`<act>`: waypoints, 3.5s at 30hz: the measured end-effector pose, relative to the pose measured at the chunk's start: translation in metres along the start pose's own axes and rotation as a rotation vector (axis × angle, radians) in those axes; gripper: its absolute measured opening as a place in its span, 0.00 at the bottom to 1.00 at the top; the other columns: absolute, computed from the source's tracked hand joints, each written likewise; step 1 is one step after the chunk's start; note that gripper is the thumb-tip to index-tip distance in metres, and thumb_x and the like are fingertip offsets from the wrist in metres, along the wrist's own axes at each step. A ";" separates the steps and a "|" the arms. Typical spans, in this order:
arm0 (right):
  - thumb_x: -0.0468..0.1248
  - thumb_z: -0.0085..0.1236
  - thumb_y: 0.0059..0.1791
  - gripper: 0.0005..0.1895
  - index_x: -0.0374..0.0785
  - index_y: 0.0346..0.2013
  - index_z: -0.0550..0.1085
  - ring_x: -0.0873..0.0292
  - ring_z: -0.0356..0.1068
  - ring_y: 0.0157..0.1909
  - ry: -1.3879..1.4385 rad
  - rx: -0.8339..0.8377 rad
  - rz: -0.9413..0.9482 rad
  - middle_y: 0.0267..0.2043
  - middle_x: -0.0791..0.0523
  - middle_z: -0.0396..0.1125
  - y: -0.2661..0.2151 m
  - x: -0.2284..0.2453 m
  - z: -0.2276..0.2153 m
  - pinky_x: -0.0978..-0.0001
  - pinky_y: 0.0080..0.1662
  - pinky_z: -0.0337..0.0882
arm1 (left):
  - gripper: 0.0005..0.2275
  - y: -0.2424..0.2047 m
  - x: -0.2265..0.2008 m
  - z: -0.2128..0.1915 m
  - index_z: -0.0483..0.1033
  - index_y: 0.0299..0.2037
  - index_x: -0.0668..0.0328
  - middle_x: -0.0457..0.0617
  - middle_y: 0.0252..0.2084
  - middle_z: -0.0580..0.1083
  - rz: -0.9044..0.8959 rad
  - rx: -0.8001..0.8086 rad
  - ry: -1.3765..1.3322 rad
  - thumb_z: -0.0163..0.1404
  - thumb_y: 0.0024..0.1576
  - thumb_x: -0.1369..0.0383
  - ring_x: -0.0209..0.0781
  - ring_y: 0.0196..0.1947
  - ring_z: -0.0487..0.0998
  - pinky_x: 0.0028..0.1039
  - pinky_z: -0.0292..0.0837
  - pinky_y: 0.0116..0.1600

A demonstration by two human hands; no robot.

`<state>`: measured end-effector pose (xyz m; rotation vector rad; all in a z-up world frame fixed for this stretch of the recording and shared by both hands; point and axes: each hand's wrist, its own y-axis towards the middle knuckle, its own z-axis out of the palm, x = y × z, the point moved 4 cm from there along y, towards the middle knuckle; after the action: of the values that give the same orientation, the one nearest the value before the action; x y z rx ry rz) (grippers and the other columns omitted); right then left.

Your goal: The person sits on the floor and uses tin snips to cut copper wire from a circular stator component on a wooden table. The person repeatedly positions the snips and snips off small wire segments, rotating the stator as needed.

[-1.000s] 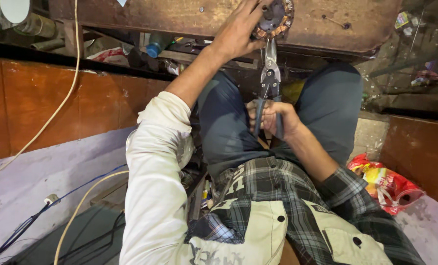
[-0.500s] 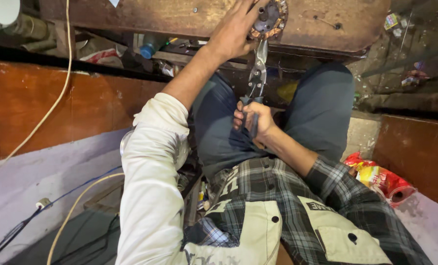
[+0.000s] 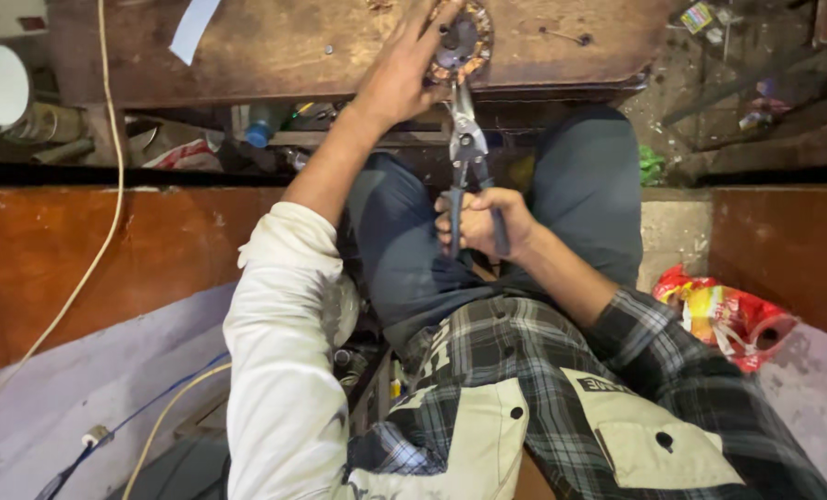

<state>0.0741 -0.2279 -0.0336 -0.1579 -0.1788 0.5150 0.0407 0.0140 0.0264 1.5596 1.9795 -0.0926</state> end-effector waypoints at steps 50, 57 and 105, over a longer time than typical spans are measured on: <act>0.40 0.58 0.46 0.09 0.38 0.27 0.70 0.60 0.60 0.19 -0.531 -0.745 -0.245 0.20 0.57 0.61 0.018 0.001 -0.047 0.66 0.24 0.63 | 0.46 0.001 0.004 0.007 0.56 0.75 0.55 0.66 0.73 0.58 -0.149 -0.085 0.010 0.71 0.45 0.68 0.69 0.68 0.64 0.45 0.64 0.70; 0.39 0.58 0.47 0.09 0.35 0.28 0.74 0.62 0.67 0.22 -0.928 -0.780 -0.262 0.22 0.57 0.68 0.000 0.029 -0.071 0.69 0.27 0.68 | 0.50 -0.002 0.007 0.004 0.55 0.75 0.53 0.65 0.74 0.57 -0.104 -0.079 -0.023 0.75 0.43 0.66 0.68 0.72 0.60 0.44 0.61 0.74; 0.44 0.51 0.44 0.14 0.39 0.39 0.69 0.54 0.63 0.29 -0.293 -0.480 -0.033 0.27 0.55 0.61 0.006 0.009 -0.045 0.55 0.36 0.67 | 0.42 0.007 0.017 0.017 0.55 0.75 0.56 0.61 0.69 0.62 -0.082 -0.088 0.093 0.69 0.52 0.64 0.65 0.68 0.64 0.43 0.66 0.69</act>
<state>0.0880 -0.2227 -0.0773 -0.5476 -0.5907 0.4535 0.0521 0.0236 0.0064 1.4511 2.0902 0.0345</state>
